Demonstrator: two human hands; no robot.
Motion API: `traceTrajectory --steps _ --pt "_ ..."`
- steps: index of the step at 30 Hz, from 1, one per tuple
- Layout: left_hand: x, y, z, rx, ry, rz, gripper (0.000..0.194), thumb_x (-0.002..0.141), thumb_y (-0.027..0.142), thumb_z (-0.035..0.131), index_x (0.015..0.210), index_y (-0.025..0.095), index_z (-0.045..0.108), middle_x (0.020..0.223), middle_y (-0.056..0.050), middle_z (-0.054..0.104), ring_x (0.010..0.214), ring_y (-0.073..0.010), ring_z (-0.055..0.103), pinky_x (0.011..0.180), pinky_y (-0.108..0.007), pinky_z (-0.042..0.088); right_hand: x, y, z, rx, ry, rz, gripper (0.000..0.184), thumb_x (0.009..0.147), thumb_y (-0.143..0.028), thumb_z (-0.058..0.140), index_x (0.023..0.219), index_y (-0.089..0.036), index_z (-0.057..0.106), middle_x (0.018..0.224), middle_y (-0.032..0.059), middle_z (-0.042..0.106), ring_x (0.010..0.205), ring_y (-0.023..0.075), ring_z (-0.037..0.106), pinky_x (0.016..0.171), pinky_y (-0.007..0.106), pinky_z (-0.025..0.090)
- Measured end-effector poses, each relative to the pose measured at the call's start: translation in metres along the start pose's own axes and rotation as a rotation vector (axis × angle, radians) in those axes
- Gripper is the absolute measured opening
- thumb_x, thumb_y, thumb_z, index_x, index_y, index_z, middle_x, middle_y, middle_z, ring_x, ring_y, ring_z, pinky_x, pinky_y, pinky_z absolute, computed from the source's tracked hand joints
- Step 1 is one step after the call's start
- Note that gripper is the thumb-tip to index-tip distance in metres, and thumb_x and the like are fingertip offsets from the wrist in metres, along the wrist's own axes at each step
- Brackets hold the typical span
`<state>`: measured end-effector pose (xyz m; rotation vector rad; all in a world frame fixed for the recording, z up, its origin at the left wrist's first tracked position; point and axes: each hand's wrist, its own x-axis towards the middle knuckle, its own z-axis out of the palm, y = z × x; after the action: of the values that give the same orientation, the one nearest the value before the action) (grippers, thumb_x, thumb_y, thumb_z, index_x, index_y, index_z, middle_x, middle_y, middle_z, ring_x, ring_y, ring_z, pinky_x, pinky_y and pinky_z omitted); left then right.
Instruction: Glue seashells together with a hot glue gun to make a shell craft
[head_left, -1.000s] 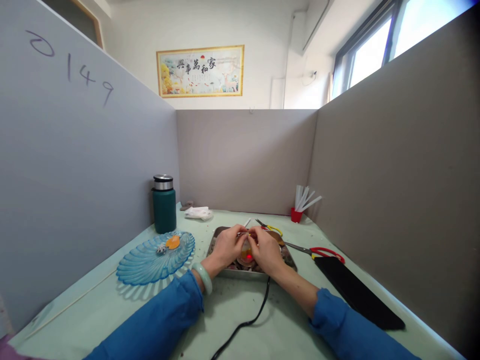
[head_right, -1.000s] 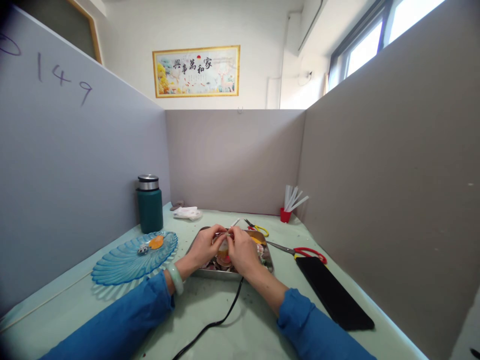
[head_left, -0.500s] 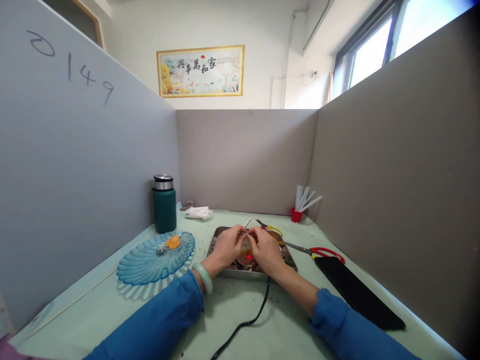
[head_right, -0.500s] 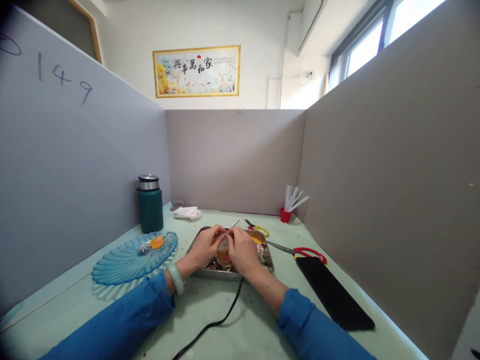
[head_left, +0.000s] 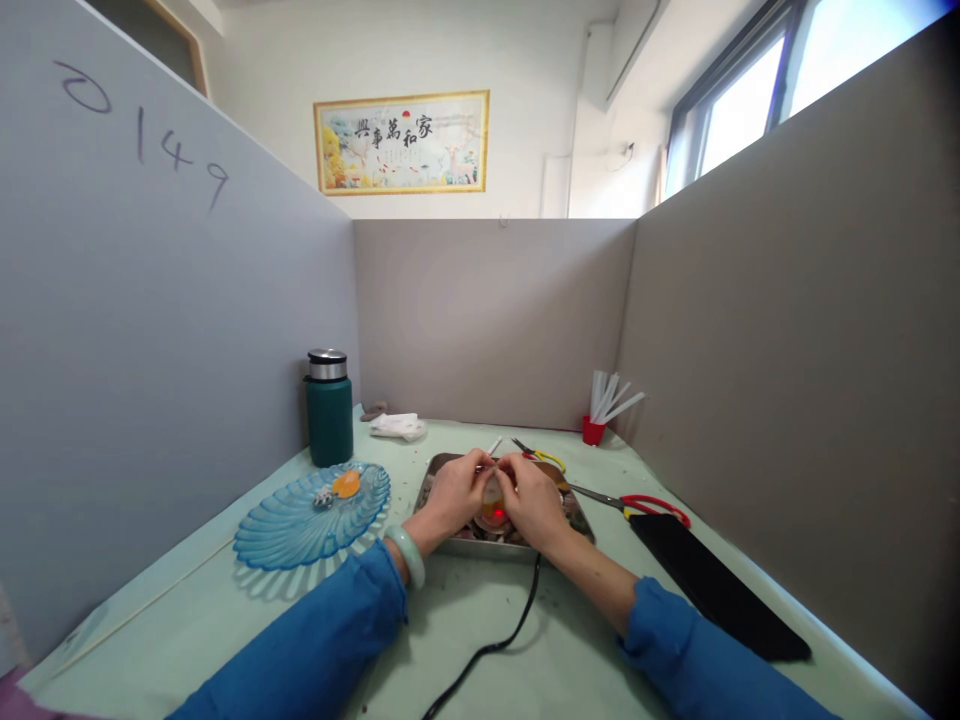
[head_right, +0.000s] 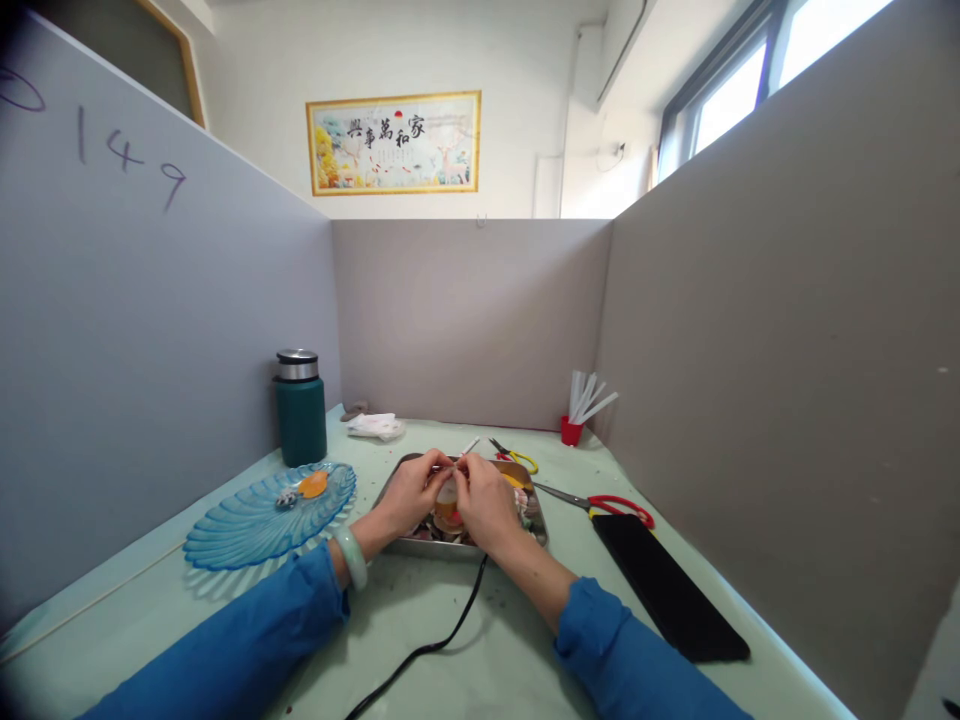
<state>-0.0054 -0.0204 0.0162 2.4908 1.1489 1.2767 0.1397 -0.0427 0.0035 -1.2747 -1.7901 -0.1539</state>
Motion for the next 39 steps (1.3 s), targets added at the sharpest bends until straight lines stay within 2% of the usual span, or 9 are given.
traceTrajectory --steps 10,22,39 --pt "0.0002 -0.0007 -0.0001 0.019 -0.003 0.005 0.017 0.087 0.027 0.044 0.085 0.018 0.059 0.078 -0.003 0.066 0.070 -0.0149 0.058 0.065 -0.024 0.040 -0.0007 0.0005 0.0002 0.006 -0.005 -0.012 0.014 0.087 -0.023 0.044 0.085 -0.019 0.057 0.079 0.0036 0.062 0.075 0.0166 0.055 0.066 0.025 0.037" --pt "-0.0003 0.0006 -0.0007 0.003 0.015 0.042 0.017 0.086 0.024 0.044 0.088 0.019 0.060 0.082 -0.003 0.066 0.072 -0.0149 0.059 0.067 -0.024 0.041 -0.0003 0.0004 0.0002 -0.018 0.002 -0.015 0.013 0.087 -0.022 0.044 0.083 -0.018 0.055 0.078 0.0035 0.061 0.074 0.0165 0.055 0.065 0.025 0.036" --pt "-0.0003 0.0013 -0.0009 0.034 0.000 0.024 0.017 0.087 0.025 0.044 0.090 0.020 0.060 0.083 -0.004 0.067 0.074 -0.0155 0.060 0.068 -0.024 0.042 0.0000 0.0004 0.0003 -0.020 0.013 -0.026 0.013 0.088 -0.022 0.044 0.082 -0.018 0.055 0.078 0.0040 0.061 0.075 0.0167 0.054 0.067 0.025 0.037"
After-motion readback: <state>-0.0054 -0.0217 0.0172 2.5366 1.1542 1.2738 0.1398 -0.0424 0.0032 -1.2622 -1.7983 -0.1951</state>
